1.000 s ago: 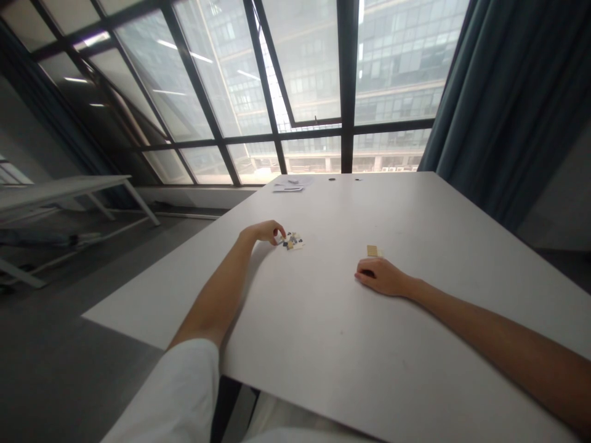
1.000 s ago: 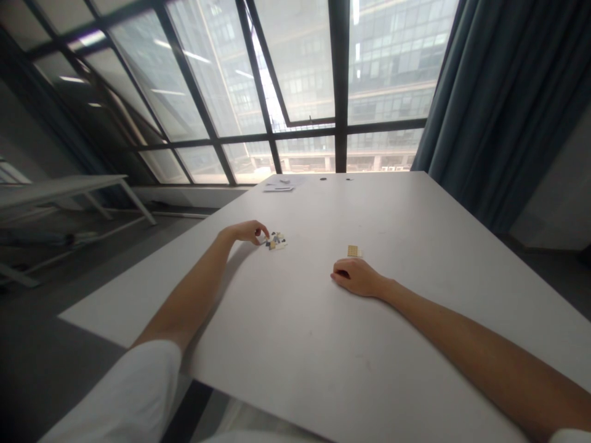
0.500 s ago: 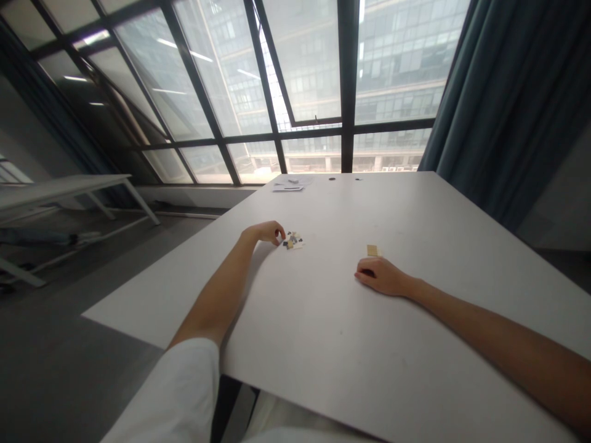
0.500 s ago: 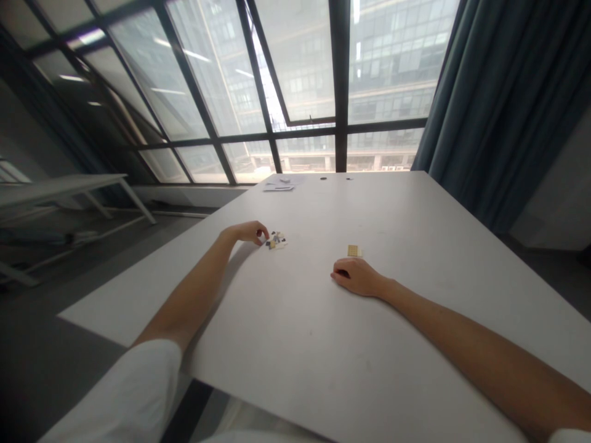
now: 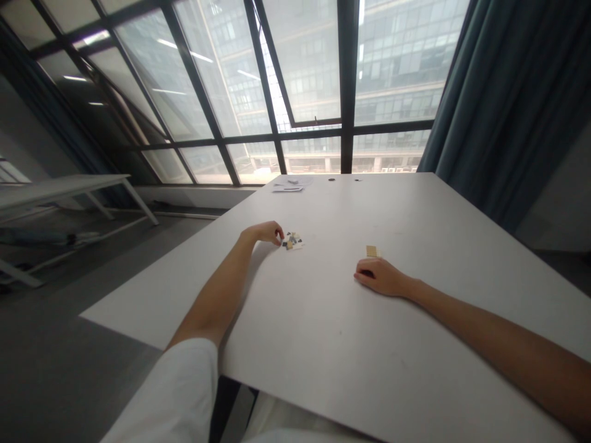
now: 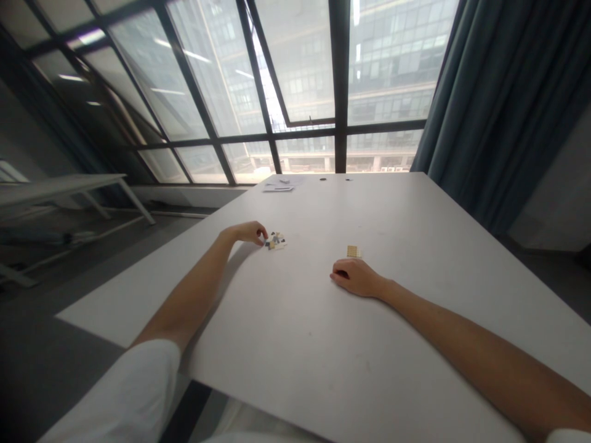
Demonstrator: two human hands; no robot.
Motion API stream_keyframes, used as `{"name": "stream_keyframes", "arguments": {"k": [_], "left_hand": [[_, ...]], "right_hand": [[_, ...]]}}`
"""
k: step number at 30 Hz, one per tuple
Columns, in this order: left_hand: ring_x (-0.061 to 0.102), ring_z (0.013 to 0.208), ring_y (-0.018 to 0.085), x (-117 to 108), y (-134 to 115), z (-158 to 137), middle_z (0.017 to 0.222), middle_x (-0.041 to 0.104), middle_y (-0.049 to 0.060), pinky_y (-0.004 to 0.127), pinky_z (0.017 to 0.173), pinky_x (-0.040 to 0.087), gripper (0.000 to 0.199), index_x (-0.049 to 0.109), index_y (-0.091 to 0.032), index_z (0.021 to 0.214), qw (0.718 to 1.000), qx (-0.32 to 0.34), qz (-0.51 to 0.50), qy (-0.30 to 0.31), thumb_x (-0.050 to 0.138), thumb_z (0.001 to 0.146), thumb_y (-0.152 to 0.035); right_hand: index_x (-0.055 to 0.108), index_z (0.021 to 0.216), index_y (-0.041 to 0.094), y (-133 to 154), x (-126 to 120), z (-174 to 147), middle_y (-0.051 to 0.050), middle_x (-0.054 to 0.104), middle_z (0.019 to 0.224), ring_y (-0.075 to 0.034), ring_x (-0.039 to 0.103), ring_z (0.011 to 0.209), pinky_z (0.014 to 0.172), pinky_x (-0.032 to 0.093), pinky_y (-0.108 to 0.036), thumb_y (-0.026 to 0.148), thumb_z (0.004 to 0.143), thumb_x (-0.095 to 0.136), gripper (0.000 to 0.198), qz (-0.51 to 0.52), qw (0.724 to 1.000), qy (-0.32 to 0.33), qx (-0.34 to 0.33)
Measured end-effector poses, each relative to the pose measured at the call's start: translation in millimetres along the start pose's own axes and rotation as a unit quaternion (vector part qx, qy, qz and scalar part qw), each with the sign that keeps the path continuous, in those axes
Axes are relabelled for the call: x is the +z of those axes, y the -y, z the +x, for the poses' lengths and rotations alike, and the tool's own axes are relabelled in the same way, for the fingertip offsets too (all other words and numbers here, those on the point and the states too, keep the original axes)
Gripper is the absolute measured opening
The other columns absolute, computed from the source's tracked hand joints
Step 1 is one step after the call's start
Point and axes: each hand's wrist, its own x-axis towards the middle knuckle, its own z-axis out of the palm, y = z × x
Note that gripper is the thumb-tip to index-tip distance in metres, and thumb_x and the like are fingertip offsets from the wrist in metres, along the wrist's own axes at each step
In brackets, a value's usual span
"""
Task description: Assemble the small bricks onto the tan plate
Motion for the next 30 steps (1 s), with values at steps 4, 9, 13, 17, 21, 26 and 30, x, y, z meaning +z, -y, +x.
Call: {"name": "stream_keyframes", "arguments": {"k": [4,9,13,17,21,26,30], "left_hand": [[0.056,0.069,0.014,-12.2,-3.3,-7.4,0.086,0.066,0.003,0.023,0.060,0.039,0.043,0.075,-0.016,0.098,0.999,0.004,0.001,-0.049,0.070,0.060,-0.036],[0.056,0.069,0.015,-31.8,-34.6,-17.2,0.085,0.064,0.003,0.024,0.062,0.039,0.042,0.073,-0.017,0.099,0.993,0.068,0.001,-0.095,0.069,0.063,-0.039],[0.054,0.065,0.013,-38.8,-76.7,-28.4,0.081,0.063,0.001,0.024,0.060,0.039,0.039,0.072,-0.018,0.099,0.989,0.114,-0.004,-0.098,0.069,0.067,-0.040],[0.051,0.062,0.012,-33.6,-117.7,-38.8,0.078,0.061,0.000,0.024,0.059,0.038,0.034,0.071,-0.019,0.099,0.983,0.157,-0.012,-0.094,0.068,0.070,-0.036],[0.051,0.062,0.012,-11.8,-153.0,-38.9,0.074,0.059,-0.001,0.025,0.060,0.038,0.033,0.071,-0.018,0.100,0.974,0.209,-0.039,-0.073,0.068,0.070,-0.033],[0.053,0.062,0.012,33.0,-192.4,-28.2,0.073,0.060,-0.002,0.024,0.060,0.039,0.034,0.071,-0.021,0.099,0.958,0.269,-0.072,-0.069,0.069,0.066,-0.028],[0.055,0.065,0.014,63.9,-216.6,-26.1,0.074,0.063,-0.001,0.025,0.062,0.041,0.034,0.071,-0.022,0.098,0.955,0.245,-0.103,-0.128,0.071,0.065,-0.030]], "right_hand": [[0.058,0.071,0.018,0.2,0.2,0.2,-0.002,0.060,0.070,-0.014,0.049,0.066,0.065,0.035,-0.026,0.026,0.092,0.054,0.023,-0.003,1.000,0.001,0.000],[0.058,0.071,0.018,2.3,-2.1,0.5,-0.002,0.061,0.070,-0.014,0.049,0.065,0.065,0.036,-0.026,0.026,0.092,0.054,0.024,-0.001,1.000,0.002,0.003],[0.059,0.072,0.018,4.6,-3.8,0.5,-0.002,0.062,0.072,-0.014,0.051,0.066,0.065,0.036,-0.026,0.026,0.092,0.054,0.022,0.002,1.000,0.003,0.006],[0.061,0.074,0.018,5.0,-4.0,0.6,-0.002,0.063,0.073,-0.014,0.052,0.067,0.066,0.038,-0.026,0.025,0.092,0.055,0.020,0.006,1.000,0.004,0.006],[0.065,0.077,0.018,3.7,-3.8,1.2,-0.003,0.067,0.076,-0.015,0.055,0.068,0.067,0.041,-0.026,0.024,0.091,0.056,0.018,0.029,1.000,0.001,0.008],[0.070,0.083,0.017,0.7,-2.1,2.1,-0.004,0.070,0.079,-0.015,0.058,0.071,0.069,0.044,-0.027,0.022,0.089,0.057,0.015,0.058,0.998,-0.013,0.019],[0.072,0.084,0.017,-1.7,-0.8,2.5,-0.004,0.070,0.079,-0.015,0.058,0.070,0.069,0.043,-0.027,0.019,0.087,0.057,0.016,0.070,0.997,-0.038,0.023]]}}
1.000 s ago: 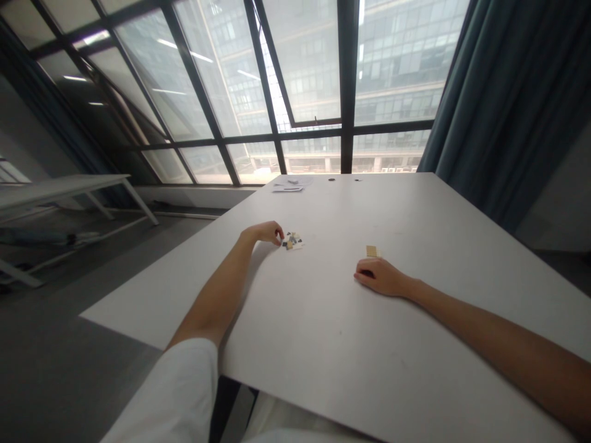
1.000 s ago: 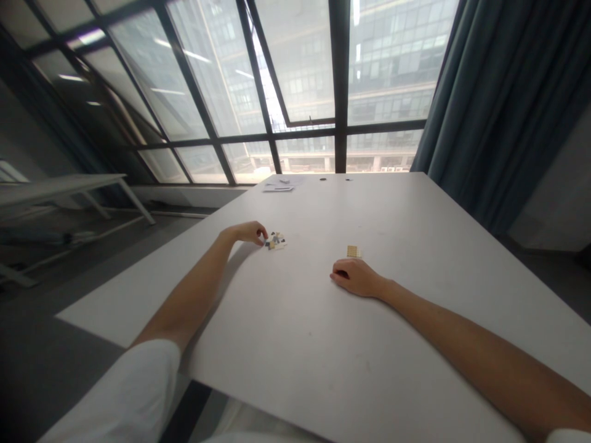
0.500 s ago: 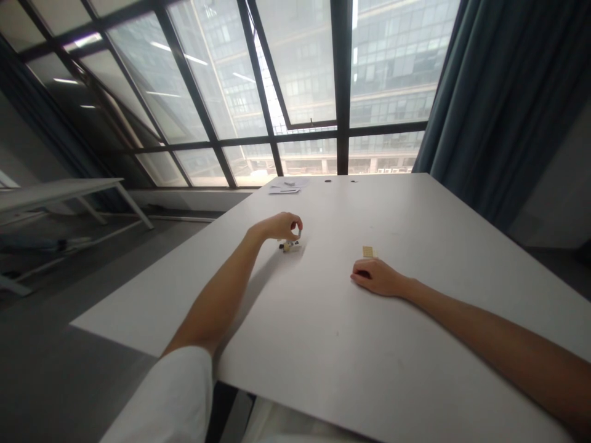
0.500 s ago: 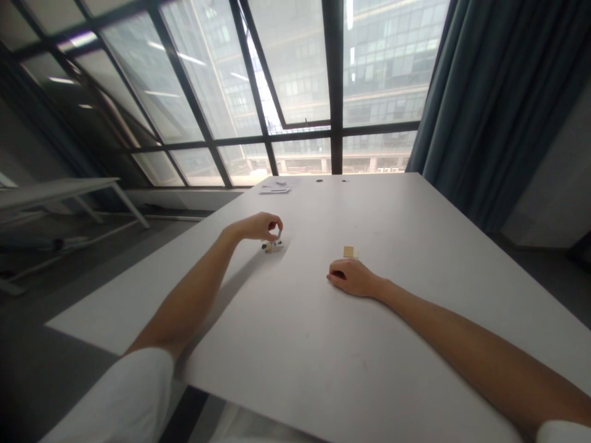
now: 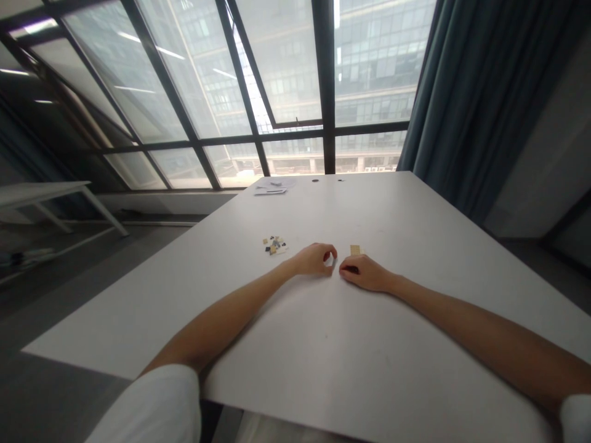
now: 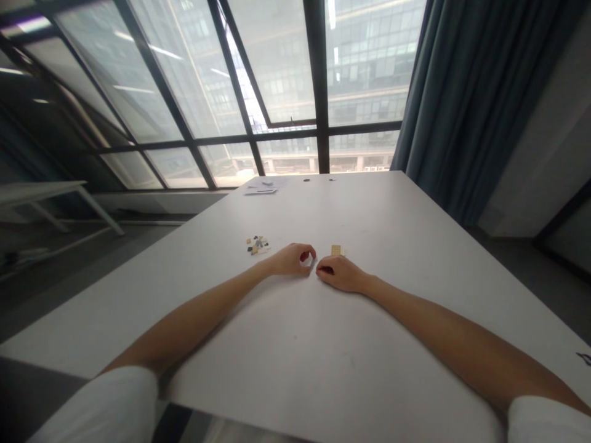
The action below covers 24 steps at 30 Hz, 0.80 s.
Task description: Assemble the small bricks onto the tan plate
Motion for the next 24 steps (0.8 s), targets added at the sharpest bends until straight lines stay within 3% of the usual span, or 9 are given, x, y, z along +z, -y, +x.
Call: {"name": "stream_keyframes", "arguments": {"k": [7,15,24], "left_hand": [[0.056,0.064,0.013,23.9,-17.1,-6.2,0.072,0.063,-0.003,0.025,0.061,0.038,0.031,0.066,-0.024,0.105,0.992,-0.060,-0.008,-0.112,0.066,0.075,-0.032],[0.056,0.064,0.012,25.2,-21.3,-9.7,0.072,0.060,-0.004,0.024,0.063,0.038,0.031,0.065,-0.025,0.109,0.989,-0.026,0.013,-0.148,0.066,0.080,-0.035],[0.053,0.062,0.010,27.6,-16.6,-12.2,0.069,0.057,-0.006,0.021,0.063,0.037,0.037,0.063,-0.025,0.117,0.986,0.010,0.010,-0.169,0.066,0.082,-0.037]], "right_hand": [[0.072,0.077,0.016,-7.6,-0.7,1.7,0.000,0.062,0.062,-0.012,0.049,0.059,0.060,0.036,-0.025,0.027,0.088,0.060,0.020,0.003,0.990,-0.109,0.090],[0.077,0.082,0.015,-15.4,1.4,4.2,-0.002,0.068,0.069,-0.014,0.055,0.064,0.060,0.041,-0.026,0.032,0.082,0.066,0.020,0.117,0.982,-0.101,0.112],[0.073,0.075,0.015,-12.2,-6.9,5.2,0.000,0.060,0.061,-0.013,0.051,0.060,0.058,0.040,-0.025,0.042,0.082,0.066,0.028,0.164,0.975,-0.102,0.110]]}}
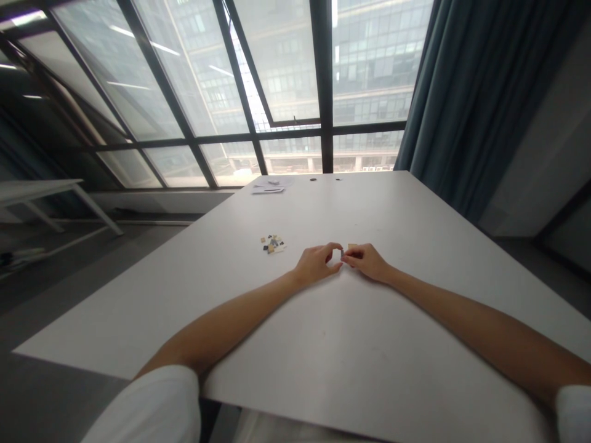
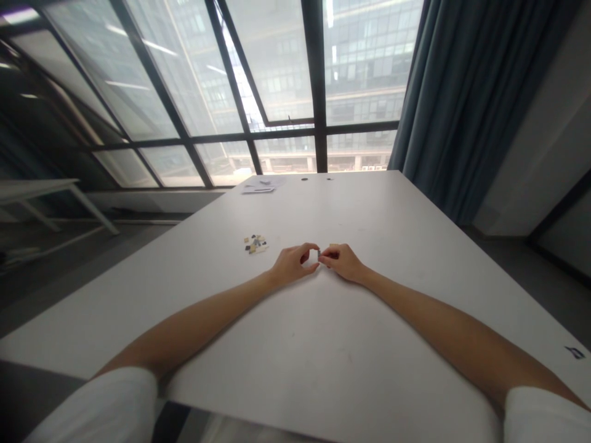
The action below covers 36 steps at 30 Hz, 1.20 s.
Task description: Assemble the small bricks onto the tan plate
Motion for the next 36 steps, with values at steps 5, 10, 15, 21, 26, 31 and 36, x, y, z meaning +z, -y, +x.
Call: {"name": "stream_keyframes", "arguments": {"k": [5,10,15,21,26,31,36], "left_hand": [[0.052,0.059,0.009,2.2,1.8,0.1,0.067,0.056,-0.006,0.021,0.062,0.038,0.035,0.065,-0.024,0.115,1.000,-0.003,-0.017,-0.008,0.065,0.082,-0.037],[0.052,0.059,0.009,2.0,4.1,0.8,0.067,0.056,-0.006,0.021,0.062,0.038,0.037,0.064,-0.024,0.116,1.000,-0.021,-0.020,-0.008,0.065,0.081,-0.033],[0.052,0.059,0.010,2.0,10.4,2.5,0.066,0.055,-0.006,0.021,0.063,0.038,0.038,0.065,-0.024,0.117,0.999,-0.036,-0.022,-0.011,0.067,0.080,-0.033],[0.052,0.059,0.010,3.3,10.7,2.7,0.065,0.056,-0.006,0.022,0.062,0.037,0.038,0.067,-0.024,0.117,0.999,-0.040,-0.008,-0.005,0.067,0.081,-0.037],[0.053,0.059,0.010,2.6,8.5,2.4,0.066,0.058,-0.005,0.022,0.062,0.037,0.039,0.068,-0.025,0.117,0.999,-0.042,-0.005,0.003,0.067,0.082,-0.039],[0.052,0.059,0.010,2.7,9.6,1.6,0.066,0.057,-0.006,0.022,0.062,0.037,0.038,0.068,-0.024,0.117,0.999,-0.031,-0.021,0.005,0.067,0.082,-0.039],[0.050,0.060,0.010,1.4,11.2,0.3,0.067,0.055,-0.006,0.022,0.062,0.037,0.041,0.066,-0.023,0.117,0.999,0.001,-0.040,0.019,0.067,0.082,-0.043]], "right_hand": [[0.071,0.073,0.015,0.3,-2.0,-0.3,0.001,0.058,0.062,-0.012,0.048,0.059,0.059,0.040,-0.026,0.044,0.083,0.066,0.031,0.008,1.000,0.011,-0.009],[0.071,0.101,0.016,-6.1,2.8,-1.8,0.000,0.062,0.073,-0.012,0.049,0.061,0.058,0.040,-0.025,0.045,0.082,0.069,0.035,0.000,0.999,-0.036,-0.013],[0.067,0.113,0.021,-6.4,3.6,-4.9,-0.003,0.064,0.089,-0.011,0.045,0.060,0.058,0.041,-0.026,0.035,0.082,0.072,0.034,-0.105,0.989,-0.079,-0.075],[0.068,0.110,0.022,-3.0,2.3,-6.8,-0.003,0.065,0.092,-0.012,0.048,0.061,0.063,0.042,-0.027,0.029,0.086,0.071,0.026,-0.184,0.975,-0.072,-0.098],[0.068,0.109,0.022,-2.7,1.7,-7.5,-0.004,0.066,0.093,-0.012,0.049,0.061,0.063,0.041,-0.027,0.029,0.086,0.070,0.023,-0.208,0.970,-0.066,-0.103],[0.067,0.107,0.021,-0.5,0.8,-8.6,-0.003,0.065,0.093,-0.012,0.051,0.064,0.065,0.041,-0.026,0.026,0.083,0.070,0.024,-0.214,0.969,-0.063,-0.107],[0.064,0.102,0.021,3.1,0.1,-10.3,-0.001,0.065,0.089,-0.012,0.050,0.063,0.065,0.041,-0.025,0.024,0.079,0.071,0.024,-0.219,0.966,-0.064,-0.117]]}}
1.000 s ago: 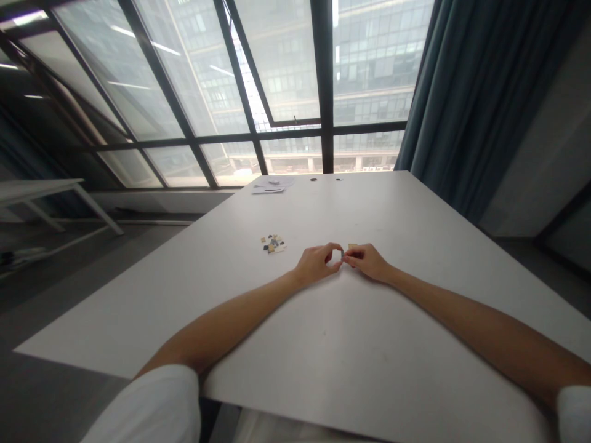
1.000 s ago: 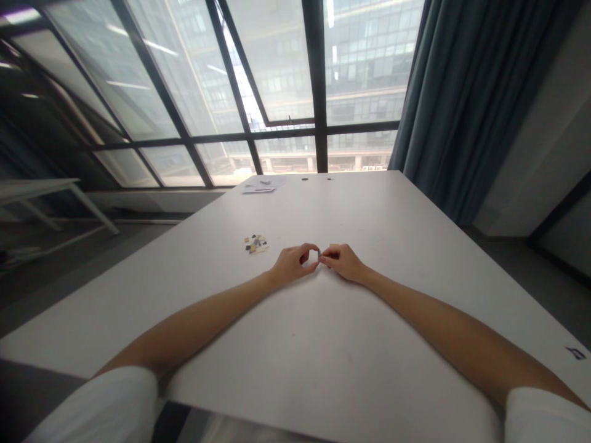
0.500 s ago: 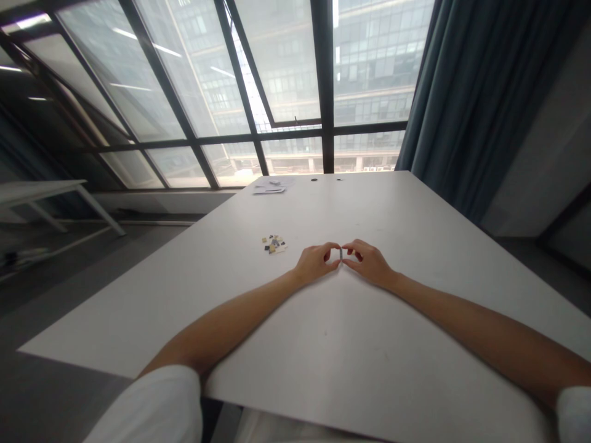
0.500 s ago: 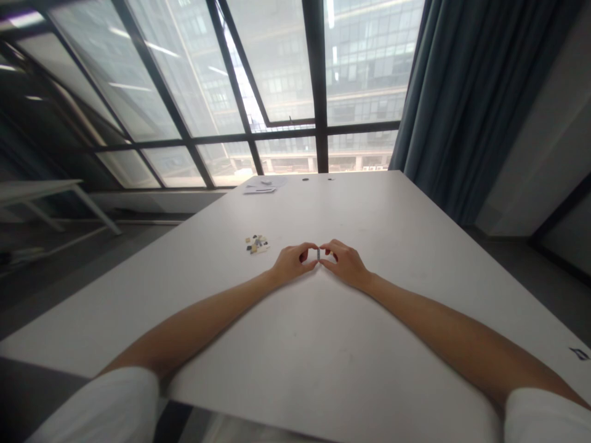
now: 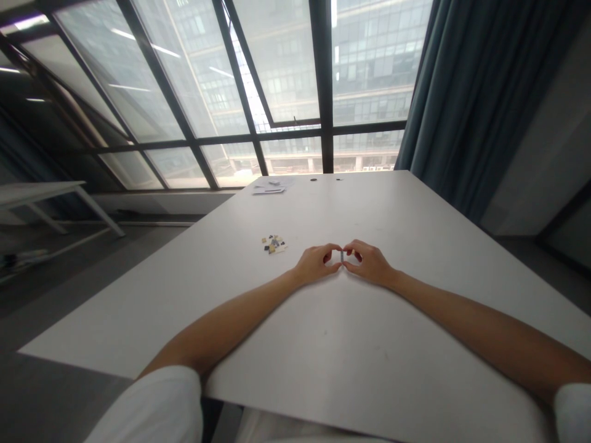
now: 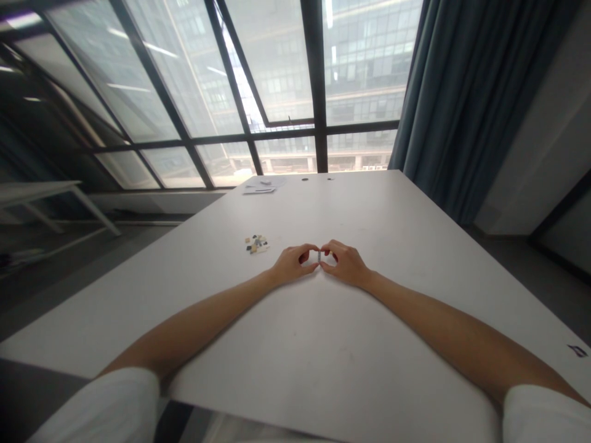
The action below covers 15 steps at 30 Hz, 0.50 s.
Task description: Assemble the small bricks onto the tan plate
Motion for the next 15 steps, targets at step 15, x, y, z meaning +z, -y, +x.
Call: {"name": "stream_keyframes", "arguments": {"k": [15], "left_hand": [[0.047,0.058,0.008,-2.0,1.5,-0.2,0.067,0.051,-0.007,0.021,0.063,0.037,0.037,0.065,-0.021,0.111,0.999,0.025,-0.018,-0.010,0.069,0.079,-0.039]], "right_hand": [[0.063,0.098,0.022,3.8,-1.9,0.6,-0.001,0.064,0.086,-0.012,0.050,0.063,0.063,0.041,-0.025,0.023,0.077,0.071,0.022,0.001,1.000,-0.005,-0.028]]}}
